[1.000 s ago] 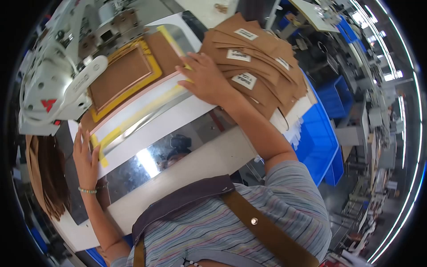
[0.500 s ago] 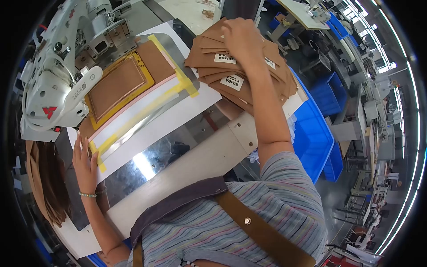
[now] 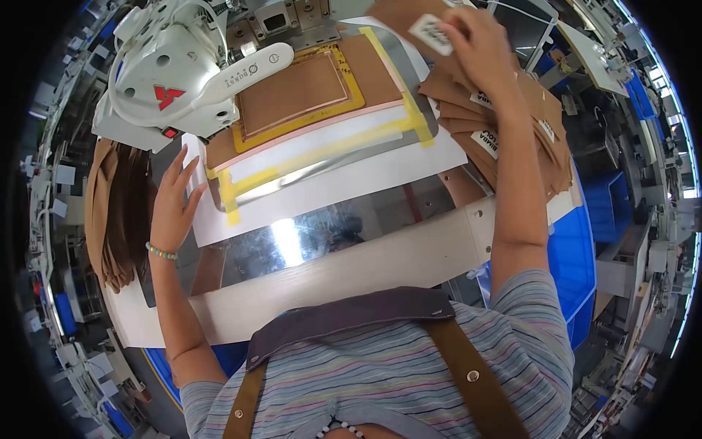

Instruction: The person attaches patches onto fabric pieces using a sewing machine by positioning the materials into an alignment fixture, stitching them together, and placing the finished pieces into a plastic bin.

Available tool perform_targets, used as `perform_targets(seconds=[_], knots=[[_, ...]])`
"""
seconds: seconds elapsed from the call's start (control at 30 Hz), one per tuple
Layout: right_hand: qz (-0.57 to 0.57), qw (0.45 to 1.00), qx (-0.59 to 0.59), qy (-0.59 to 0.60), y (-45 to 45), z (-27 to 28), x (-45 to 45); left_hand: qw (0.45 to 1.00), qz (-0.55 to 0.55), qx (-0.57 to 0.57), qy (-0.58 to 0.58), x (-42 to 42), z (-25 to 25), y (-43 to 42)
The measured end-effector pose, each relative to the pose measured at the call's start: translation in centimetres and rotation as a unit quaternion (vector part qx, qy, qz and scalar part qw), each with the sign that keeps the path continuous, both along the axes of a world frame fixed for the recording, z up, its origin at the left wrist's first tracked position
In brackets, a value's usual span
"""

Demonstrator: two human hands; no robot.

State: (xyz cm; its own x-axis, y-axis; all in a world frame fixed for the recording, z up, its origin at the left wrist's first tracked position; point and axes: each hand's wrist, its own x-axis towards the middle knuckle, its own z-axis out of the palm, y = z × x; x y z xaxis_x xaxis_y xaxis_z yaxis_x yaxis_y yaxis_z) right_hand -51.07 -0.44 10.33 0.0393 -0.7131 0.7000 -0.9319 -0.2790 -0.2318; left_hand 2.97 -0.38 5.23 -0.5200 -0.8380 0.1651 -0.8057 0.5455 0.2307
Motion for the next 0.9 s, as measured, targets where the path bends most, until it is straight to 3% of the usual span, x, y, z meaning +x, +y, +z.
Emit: perform_targets(seconds=[0.1,0.17,0.23,0.33,0.5,0.63,0.8,0.9], knots=[[0.171,0.984,0.016,0.037,-3.6,-1.7,7.0,0.996,-0.057,-0.065,0.013,-0.7,-2.0,-2.9],[0.178,0.976,0.03,0.119,-6.4,-4.9,10.5,0.991,-0.069,-0.108,0.027,-0.5,-4.7,-5.7],[0.184,0.963,0.017,0.197,-8.6,-7.0,13.6,0.996,-0.052,-0.045,0.06,-1.6,-5.8,-7.4],[0.181,0.973,0.065,0.129,-9.6,-8.5,17.8,0.994,-0.051,-0.01,0.099,-3.7,-5.8,-8.5],[0.219,0.964,0.021,0.152,-10.4,-10.3,18.1,0.992,-0.071,-0.015,0.104,-3.9,-8.4,-9.6],[0.219,0.967,-0.043,0.125,-10.3,-11.6,18.6,0.986,-0.137,-0.031,0.095,-6.2,-5.4,-8.3],[0.215,0.962,-0.027,0.167,-10.8,-12.2,18.5,0.982,-0.141,0.04,0.121,-6.5,-5.5,-8.4],[0.229,0.957,-0.006,0.178,-10.4,-11.8,18.4,0.986,-0.14,0.008,0.086,-6.4,-5.5,-8.5]])
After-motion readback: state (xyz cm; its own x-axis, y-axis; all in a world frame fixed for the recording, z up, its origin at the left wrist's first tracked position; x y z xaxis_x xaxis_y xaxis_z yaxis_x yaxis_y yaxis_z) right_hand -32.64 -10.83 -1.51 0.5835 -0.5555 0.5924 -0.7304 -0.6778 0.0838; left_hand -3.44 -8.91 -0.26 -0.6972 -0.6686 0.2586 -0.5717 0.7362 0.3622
